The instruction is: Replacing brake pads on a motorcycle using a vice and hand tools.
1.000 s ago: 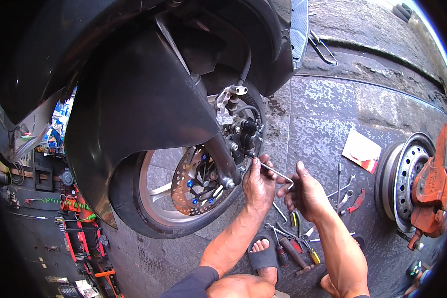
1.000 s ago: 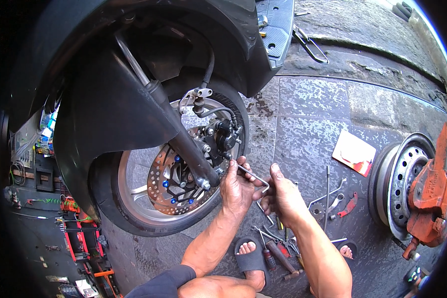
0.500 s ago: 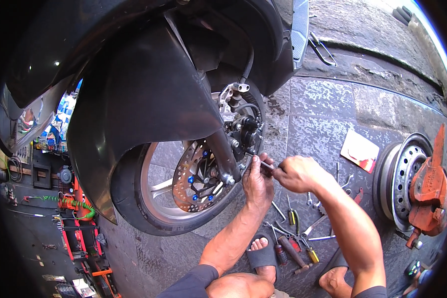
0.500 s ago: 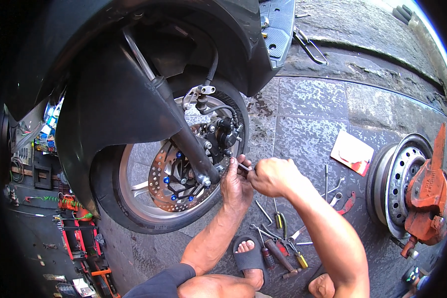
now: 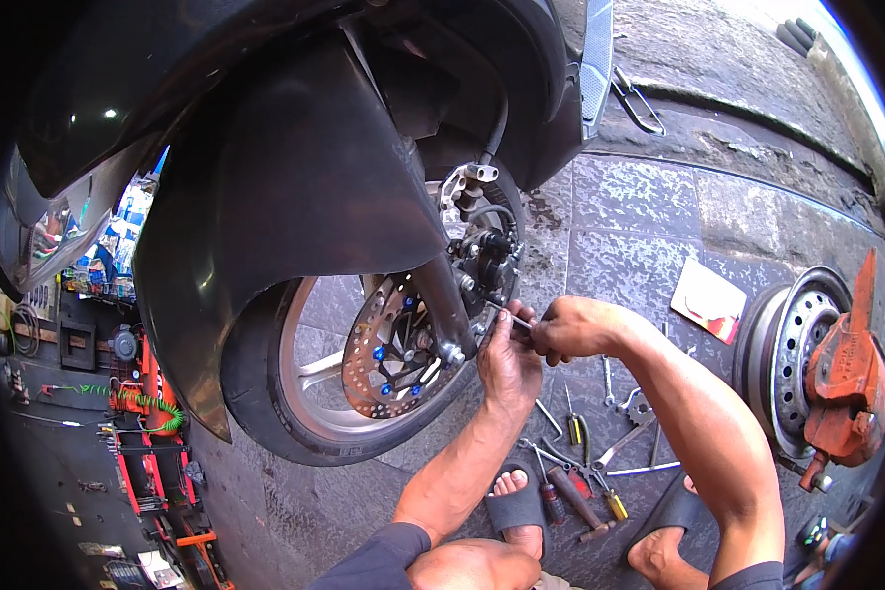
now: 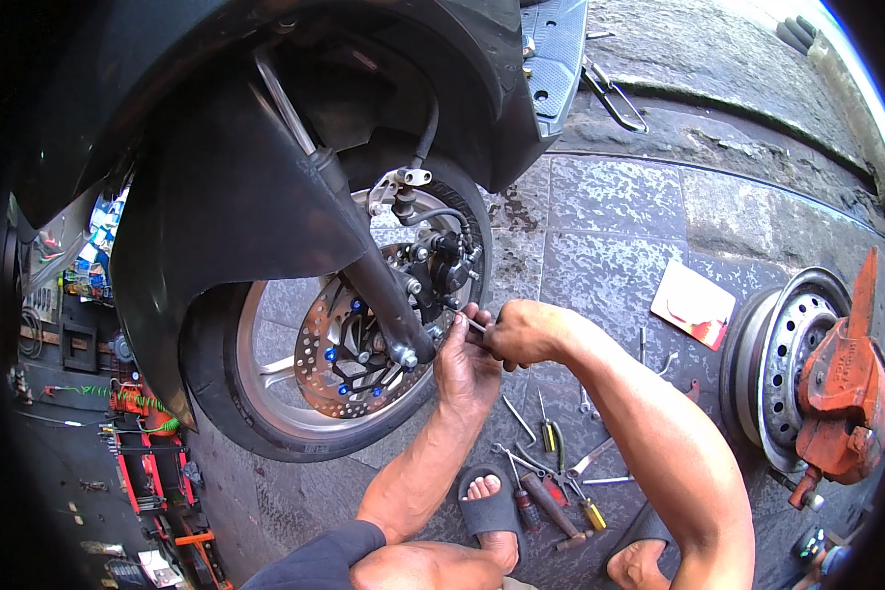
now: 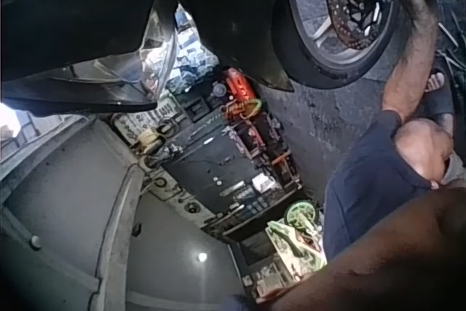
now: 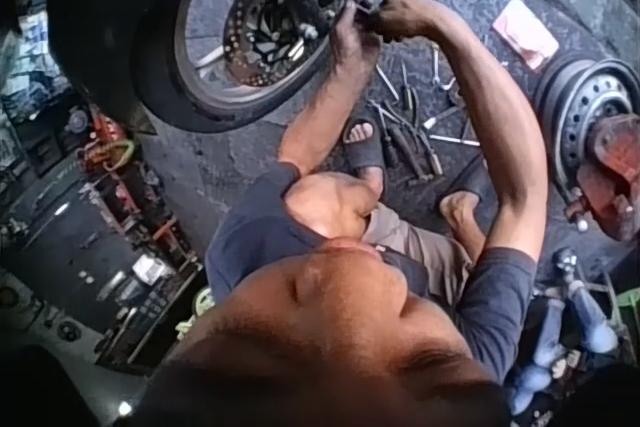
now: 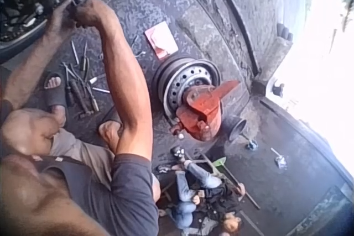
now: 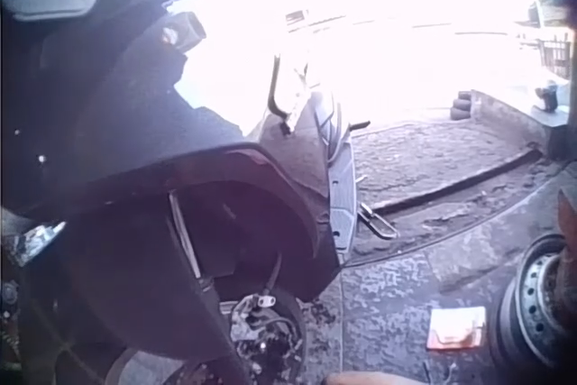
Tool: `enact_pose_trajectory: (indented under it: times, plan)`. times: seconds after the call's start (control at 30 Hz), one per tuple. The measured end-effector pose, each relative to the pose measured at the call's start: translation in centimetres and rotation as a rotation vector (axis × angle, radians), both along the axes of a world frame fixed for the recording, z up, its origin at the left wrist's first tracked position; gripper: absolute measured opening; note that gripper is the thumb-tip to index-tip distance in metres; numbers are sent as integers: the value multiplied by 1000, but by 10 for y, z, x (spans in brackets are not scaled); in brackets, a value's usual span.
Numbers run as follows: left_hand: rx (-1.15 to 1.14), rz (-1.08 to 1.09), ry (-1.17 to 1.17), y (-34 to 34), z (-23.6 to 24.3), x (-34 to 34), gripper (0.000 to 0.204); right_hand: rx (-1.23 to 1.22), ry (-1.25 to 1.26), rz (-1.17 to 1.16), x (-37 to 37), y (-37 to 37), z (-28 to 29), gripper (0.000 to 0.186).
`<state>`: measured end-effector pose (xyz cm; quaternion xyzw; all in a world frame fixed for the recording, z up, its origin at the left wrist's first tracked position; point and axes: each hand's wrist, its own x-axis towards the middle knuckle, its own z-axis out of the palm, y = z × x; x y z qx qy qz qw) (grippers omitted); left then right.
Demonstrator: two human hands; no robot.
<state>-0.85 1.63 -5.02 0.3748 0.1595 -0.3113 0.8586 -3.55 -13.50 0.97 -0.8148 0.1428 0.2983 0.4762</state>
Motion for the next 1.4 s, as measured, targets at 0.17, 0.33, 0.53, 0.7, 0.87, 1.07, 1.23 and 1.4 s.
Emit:
enact_pose_trajectory:
  times: [0.17,0.33,0.53,0.7,0.87,1.07,1.23,1.4]
  plan:
    - [-52,-12,-19,4,-11,6,22,-52,4,-22,2,-2,17,33]
    - [-35,-17,-8,12,-24,11,20,-232,-130,-85,-3,9,6,33]
    - [-28,99,64,5,-21,17,22,-277,-280,-180,-26,19,-1,25]
    - [-5,151,84,-4,-17,18,21,-175,-331,-305,-57,8,31,22]
    - [-34,88,44,-7,-27,15,17,-69,-480,-499,-44,10,39,26]
    - [601,-415,-504,26,-107,-5,17,-31,-595,-535,-18,17,45,28]
    - [1208,-934,-1135,42,-110,-59,16,-94,-558,-518,-13,11,51,27]
    - [1200,-719,-1549,51,-99,-64,17,-173,-657,-499,-5,16,54,24]
